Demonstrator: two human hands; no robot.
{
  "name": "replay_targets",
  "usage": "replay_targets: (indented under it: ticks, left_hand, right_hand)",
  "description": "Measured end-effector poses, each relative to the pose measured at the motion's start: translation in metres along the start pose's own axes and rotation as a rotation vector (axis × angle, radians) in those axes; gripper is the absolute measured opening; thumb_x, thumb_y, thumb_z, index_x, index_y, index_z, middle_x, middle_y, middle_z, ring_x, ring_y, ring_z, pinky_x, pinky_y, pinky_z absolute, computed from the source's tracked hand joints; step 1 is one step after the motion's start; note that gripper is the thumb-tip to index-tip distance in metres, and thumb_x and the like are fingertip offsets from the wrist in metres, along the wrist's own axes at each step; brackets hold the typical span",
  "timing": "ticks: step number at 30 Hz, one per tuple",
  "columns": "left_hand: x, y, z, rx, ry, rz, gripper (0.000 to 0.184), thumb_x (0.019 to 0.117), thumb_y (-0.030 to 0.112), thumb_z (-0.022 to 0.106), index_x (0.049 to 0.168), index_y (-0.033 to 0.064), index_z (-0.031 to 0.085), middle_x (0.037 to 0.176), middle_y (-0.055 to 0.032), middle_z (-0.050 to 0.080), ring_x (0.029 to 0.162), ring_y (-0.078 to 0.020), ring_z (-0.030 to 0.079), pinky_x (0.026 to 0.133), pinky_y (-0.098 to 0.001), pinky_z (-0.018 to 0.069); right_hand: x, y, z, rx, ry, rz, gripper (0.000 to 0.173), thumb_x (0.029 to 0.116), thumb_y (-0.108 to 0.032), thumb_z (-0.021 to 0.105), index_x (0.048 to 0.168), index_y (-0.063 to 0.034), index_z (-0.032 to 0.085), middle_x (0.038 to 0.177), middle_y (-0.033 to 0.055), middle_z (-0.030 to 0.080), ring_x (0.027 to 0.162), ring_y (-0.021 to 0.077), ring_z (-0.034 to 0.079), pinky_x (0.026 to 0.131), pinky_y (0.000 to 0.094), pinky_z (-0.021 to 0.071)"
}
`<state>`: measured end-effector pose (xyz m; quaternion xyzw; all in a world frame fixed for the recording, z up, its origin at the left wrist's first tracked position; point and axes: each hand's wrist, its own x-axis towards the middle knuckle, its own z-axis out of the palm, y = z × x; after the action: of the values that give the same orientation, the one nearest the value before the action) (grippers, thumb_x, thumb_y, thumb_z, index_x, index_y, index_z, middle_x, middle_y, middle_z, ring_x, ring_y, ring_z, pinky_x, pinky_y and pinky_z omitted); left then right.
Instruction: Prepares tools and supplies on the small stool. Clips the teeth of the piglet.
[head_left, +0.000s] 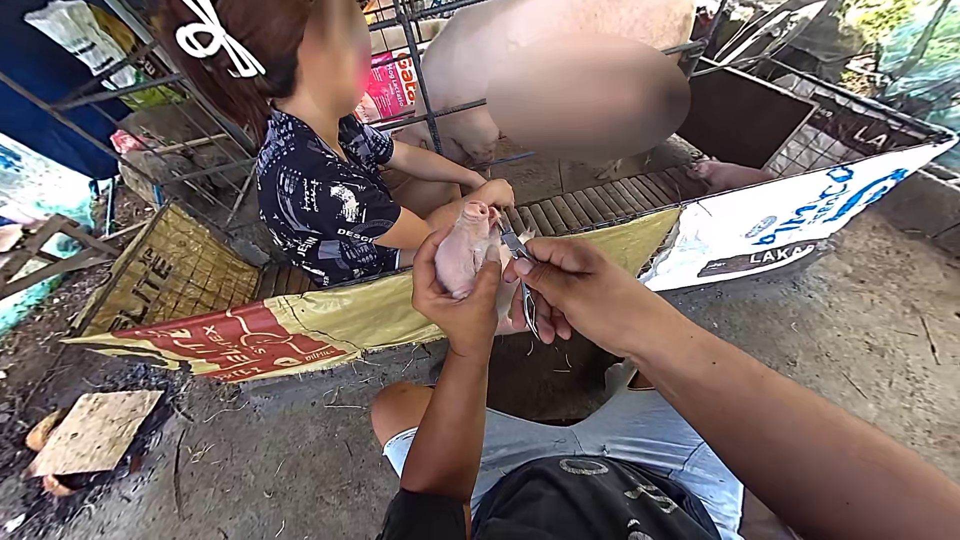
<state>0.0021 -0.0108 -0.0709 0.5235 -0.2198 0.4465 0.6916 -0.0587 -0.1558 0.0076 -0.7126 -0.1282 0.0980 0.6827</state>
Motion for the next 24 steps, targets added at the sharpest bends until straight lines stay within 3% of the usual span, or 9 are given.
replay_targets:
  ticks: [24]
  left_hand:
    - [-0.0008,0.0021,-0.0045,0.017,0.017,0.022,0.053,0.0773,0.001,0.082,0.125,-0.0045,0.06,0.113,-0.0098,0.069,0.1,-0.0166,0.07,0.086,-0.0336,0.0617]
  right_hand:
    - [0.0004,-0.0031,0.0093,0.032,0.007,0.004,0.027,0.1113,-0.018,0.042,0.098,-0.0026,0.06,0.072,0.0094,0.068,0.049,0.0105,0.059,0.043,0.0184,0.0469]
